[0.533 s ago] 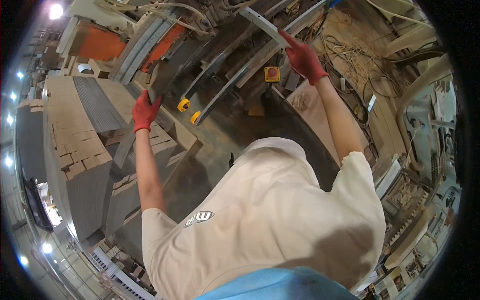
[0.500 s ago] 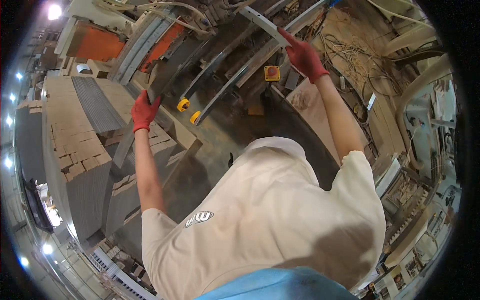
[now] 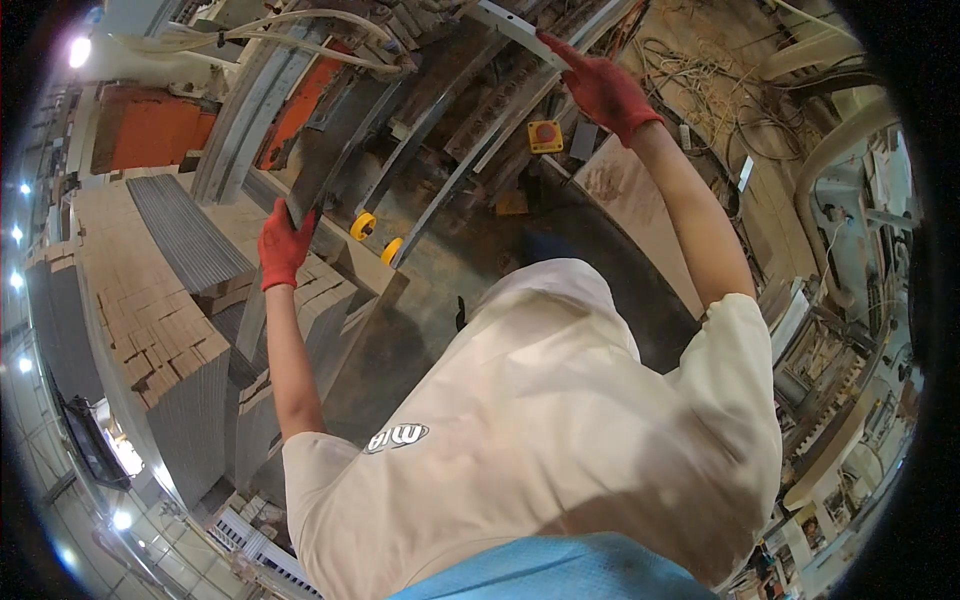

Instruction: The person repeatedly picks up long, thin wooden planks from a stack and places them onto a machine's feed table. After several cycles, the person moves to a large stack of planks and adjusts the alignment of the top pieces. The person then returns to the machine to continue feeding planks one by one.

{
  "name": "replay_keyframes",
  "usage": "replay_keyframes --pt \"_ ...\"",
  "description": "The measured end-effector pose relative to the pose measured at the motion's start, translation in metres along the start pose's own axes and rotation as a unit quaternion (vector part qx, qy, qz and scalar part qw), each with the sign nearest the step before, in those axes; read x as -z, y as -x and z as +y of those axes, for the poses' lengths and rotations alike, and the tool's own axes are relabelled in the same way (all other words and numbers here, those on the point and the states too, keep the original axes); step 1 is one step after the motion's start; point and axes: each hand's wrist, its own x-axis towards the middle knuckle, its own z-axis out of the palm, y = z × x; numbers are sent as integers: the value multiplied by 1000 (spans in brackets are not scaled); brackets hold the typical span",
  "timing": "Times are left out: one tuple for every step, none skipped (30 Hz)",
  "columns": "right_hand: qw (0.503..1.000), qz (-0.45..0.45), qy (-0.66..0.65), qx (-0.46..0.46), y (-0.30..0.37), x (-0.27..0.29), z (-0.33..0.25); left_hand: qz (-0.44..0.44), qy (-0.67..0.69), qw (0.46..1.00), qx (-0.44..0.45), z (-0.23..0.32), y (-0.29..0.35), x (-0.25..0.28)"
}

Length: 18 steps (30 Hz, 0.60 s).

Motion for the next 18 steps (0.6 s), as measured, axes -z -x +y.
replay_keyframes --pt "1000 3 2 10 -2 0 0 14 0 1000 -7 4 2 1" --pt "999 -4 -51 2 -3 -7 8 29 0 999 -15 6 2 2" --pt "995 -11 -102 -2 -4 -10 13 23 2 1000 -12 6 2 2" --pt "994 -12 -108 -1 -6 -12 18 18 4 1000 -9 5 0 1" --pt "993 -14 -114 -1 -6 -14 23 12 6 1000 -6 5 -1 2" --pt "997 -12 -76 6 -2 -6 12 10 5 1000 1 6 -1 3" --pt "999 -9 -38 13 -2 -2 5 8 3 1000 8 10 0 6" --pt "998 16 -37 50 -5 -7 12 6 1 1000 15 11 0 6" --pt "998 -5 -42 36 -6 -4 8 15 2 1000 11 8 1 4" --pt "998 -26 -48 21 -4 1 3 24 2 1000 6 3 2 0" --pt "997 -47 -53 6 -5 4 0 33 2 999 2 -1 4 -3" --pt "993 -68 -100 -18 -6 7 0 29 4 1000 4 0 2 -3" --pt "985 -86 -146 -43 -7 9 0 25 6 1000 5 1 1 -1" --pt "992 -76 -92 -35 -4 10 -3 20 8 1000 7 2 0 0" --pt "995 -66 -66 -26 -3 12 -7 20 11 1000 10 3 1 1" --pt "998 -54 -39 -19 -3 15 -12 19 15 1000 13 3 2 2" --pt "996 -63 -60 -23 -2 17 -15 18 19 1000 16 3 3 2" --pt "994 -71 -78 -25 -2 21 -17 27 16 999 5 0 5 -1"
